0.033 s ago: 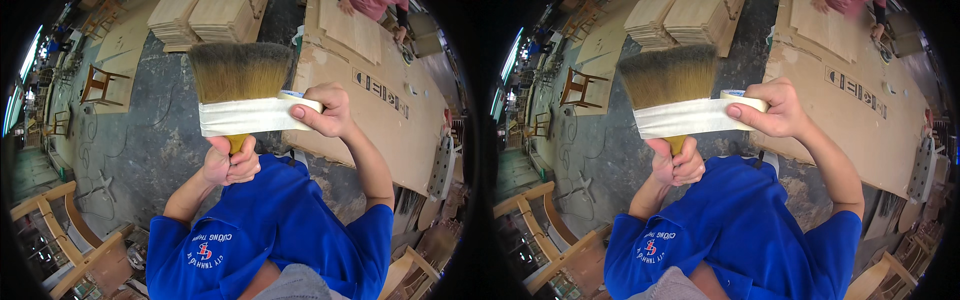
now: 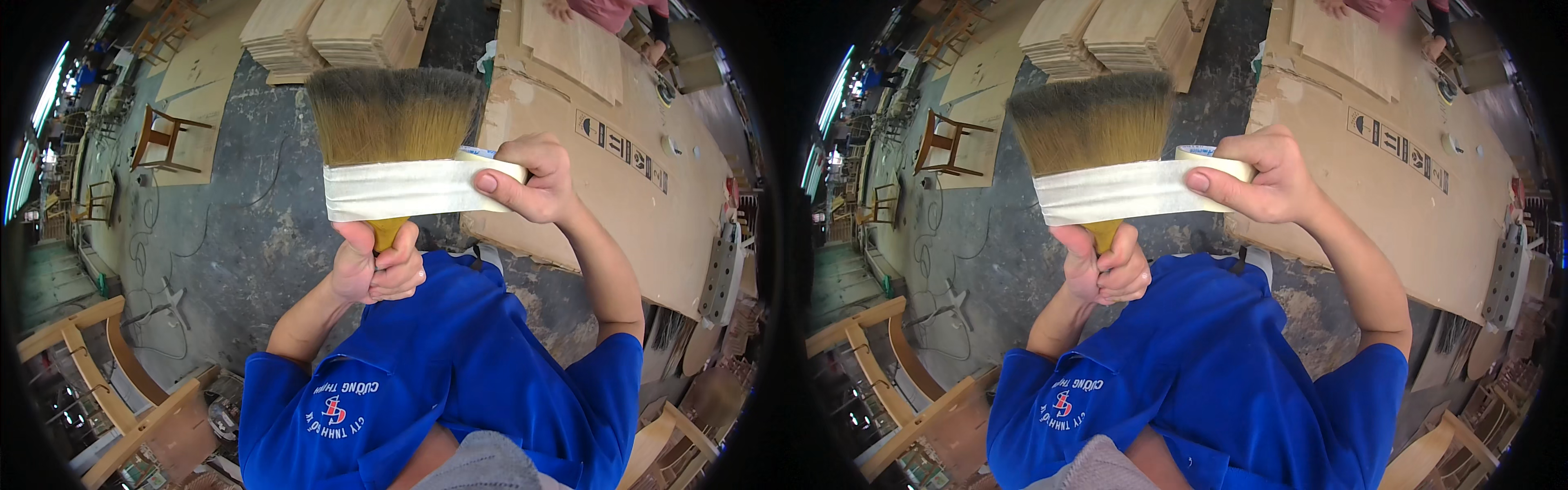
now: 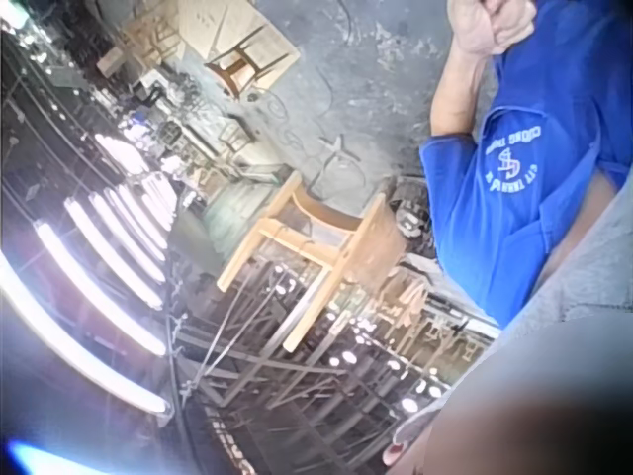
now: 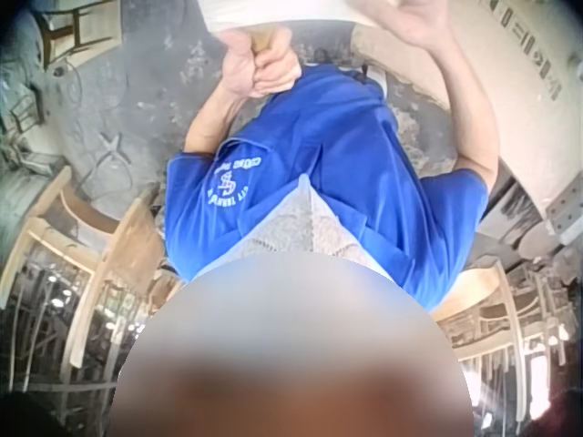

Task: The person walks through a workshop, retrieves a paintbrush from a locker, and then wraps the bristles with masking tape. The person handles a white cloth and a roll of masking tape while preparing the brush.

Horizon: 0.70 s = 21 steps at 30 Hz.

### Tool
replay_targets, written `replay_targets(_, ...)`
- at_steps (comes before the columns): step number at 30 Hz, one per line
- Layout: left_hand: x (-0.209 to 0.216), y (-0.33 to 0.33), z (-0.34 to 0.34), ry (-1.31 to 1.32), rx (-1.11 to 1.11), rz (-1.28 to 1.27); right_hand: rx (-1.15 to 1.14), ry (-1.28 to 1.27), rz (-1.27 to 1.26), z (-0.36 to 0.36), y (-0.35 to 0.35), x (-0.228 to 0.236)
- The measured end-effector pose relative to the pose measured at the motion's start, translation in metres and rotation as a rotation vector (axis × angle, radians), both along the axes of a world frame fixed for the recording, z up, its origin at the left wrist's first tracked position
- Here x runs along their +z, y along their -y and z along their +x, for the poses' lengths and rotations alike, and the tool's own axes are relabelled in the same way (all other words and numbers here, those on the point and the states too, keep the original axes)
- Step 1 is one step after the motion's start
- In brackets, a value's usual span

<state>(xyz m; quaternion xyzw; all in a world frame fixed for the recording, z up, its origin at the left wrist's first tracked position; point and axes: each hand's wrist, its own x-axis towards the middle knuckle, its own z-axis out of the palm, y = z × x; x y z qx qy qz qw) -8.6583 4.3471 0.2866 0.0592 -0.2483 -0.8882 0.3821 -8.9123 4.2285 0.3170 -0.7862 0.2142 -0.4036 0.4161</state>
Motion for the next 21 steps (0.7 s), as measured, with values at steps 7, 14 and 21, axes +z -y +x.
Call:
replay_targets(7,-0.001,0.017,-0.001,-0.145,-0.101,0.05,0.101,0.046,-0.004,0.006,0.025,-0.014)
replay_targets(14,0.014,0.004,0.048,-0.067,-0.152,0.045,0.675,-0.393,0.156,0.042,0.063,0.014)
replay_targets(21,0.025,-0.027,0.084,0.304,-0.152,-0.153,0.837,-0.697,0.971,0.12,0.085,0.033)
